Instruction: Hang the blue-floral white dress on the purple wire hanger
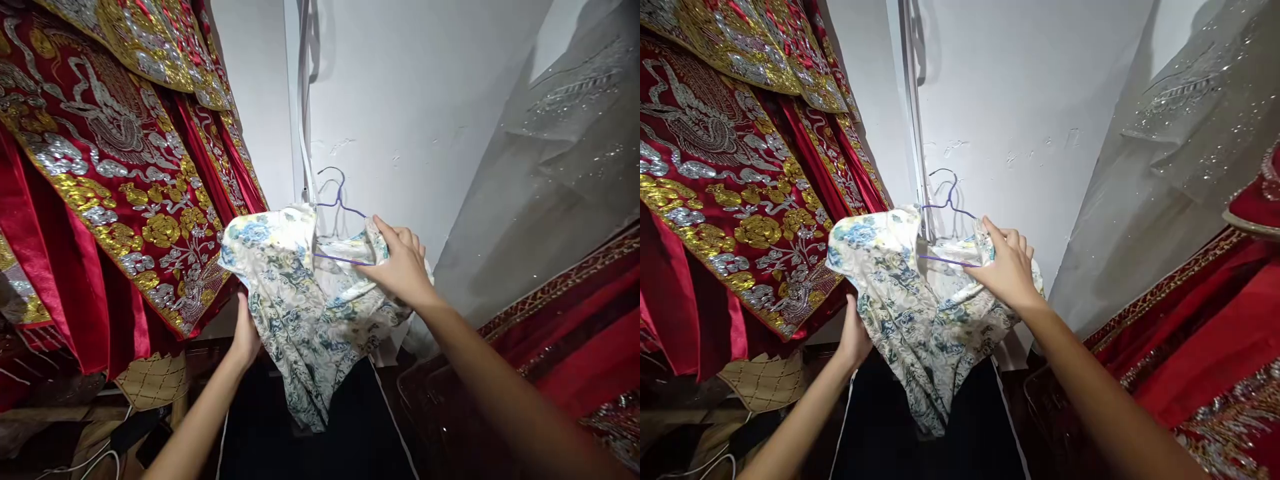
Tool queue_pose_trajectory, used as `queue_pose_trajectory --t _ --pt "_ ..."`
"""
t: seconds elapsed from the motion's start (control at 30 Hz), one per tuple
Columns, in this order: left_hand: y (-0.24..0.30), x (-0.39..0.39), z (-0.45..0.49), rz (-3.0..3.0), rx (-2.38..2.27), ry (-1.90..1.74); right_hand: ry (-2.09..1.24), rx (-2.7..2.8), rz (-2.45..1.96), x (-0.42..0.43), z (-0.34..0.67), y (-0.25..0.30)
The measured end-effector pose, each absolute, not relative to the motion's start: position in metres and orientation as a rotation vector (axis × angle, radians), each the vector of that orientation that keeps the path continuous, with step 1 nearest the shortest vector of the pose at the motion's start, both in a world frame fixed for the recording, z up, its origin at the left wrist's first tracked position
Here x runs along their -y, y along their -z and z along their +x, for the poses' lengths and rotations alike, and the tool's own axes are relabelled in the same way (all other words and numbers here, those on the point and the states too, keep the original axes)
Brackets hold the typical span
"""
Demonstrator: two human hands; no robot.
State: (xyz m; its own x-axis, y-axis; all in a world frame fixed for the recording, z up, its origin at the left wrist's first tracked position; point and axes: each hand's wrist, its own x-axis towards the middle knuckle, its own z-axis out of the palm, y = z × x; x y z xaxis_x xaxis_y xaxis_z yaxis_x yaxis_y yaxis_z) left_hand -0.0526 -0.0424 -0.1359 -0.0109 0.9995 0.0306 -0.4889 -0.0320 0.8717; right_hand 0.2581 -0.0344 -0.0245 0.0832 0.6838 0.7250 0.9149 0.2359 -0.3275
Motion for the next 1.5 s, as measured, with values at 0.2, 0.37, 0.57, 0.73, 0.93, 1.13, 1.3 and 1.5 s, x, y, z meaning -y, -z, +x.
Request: queue_pose_trajectory --t 0.2,0.37,0.57,0.73,0.93,1.13,1.3,1.5 --pt "0.21 0.073 -0.004 0.835 -1.013 -1.385 0.356 1.943 -1.295 0.046 0.227 0.027" --pt "0.218 0.107 0.021 0.695 -1.014 -1.346 -0.275 1.798 -1.077 0.079 0.207 0.086" --pt "0.207 0.132 0.021 0.571 -1.002 -1.323 -0.873 1.08 -1.138 0.136 0.163 0.185" --pt "0.206 0.135 0.011 0.551 -1.059 -1.316 -1.038 1.231 -1.236 0.137 0.154 0.195" --pt "0.22 0.13 0.002 0.717 -1.283 -1.432 -1.096 1.332 -1.301 0.132 0.159 0.189" --pt "0.223 0.143 0.034 1.393 -1.723 -1.87 -1.061 1.293 -1.263 0.142 0.154 0.188" --pt "0.221 0.139 0.049 1.624 -1.51 -1.598 -1.308 1.24 -1.225 0.141 0.146 0.18" --pt "0.222 0.132 0.041 1.638 -1.277 -1.448 -1.227 1.117 -1.144 0.1 0.164 0.121"
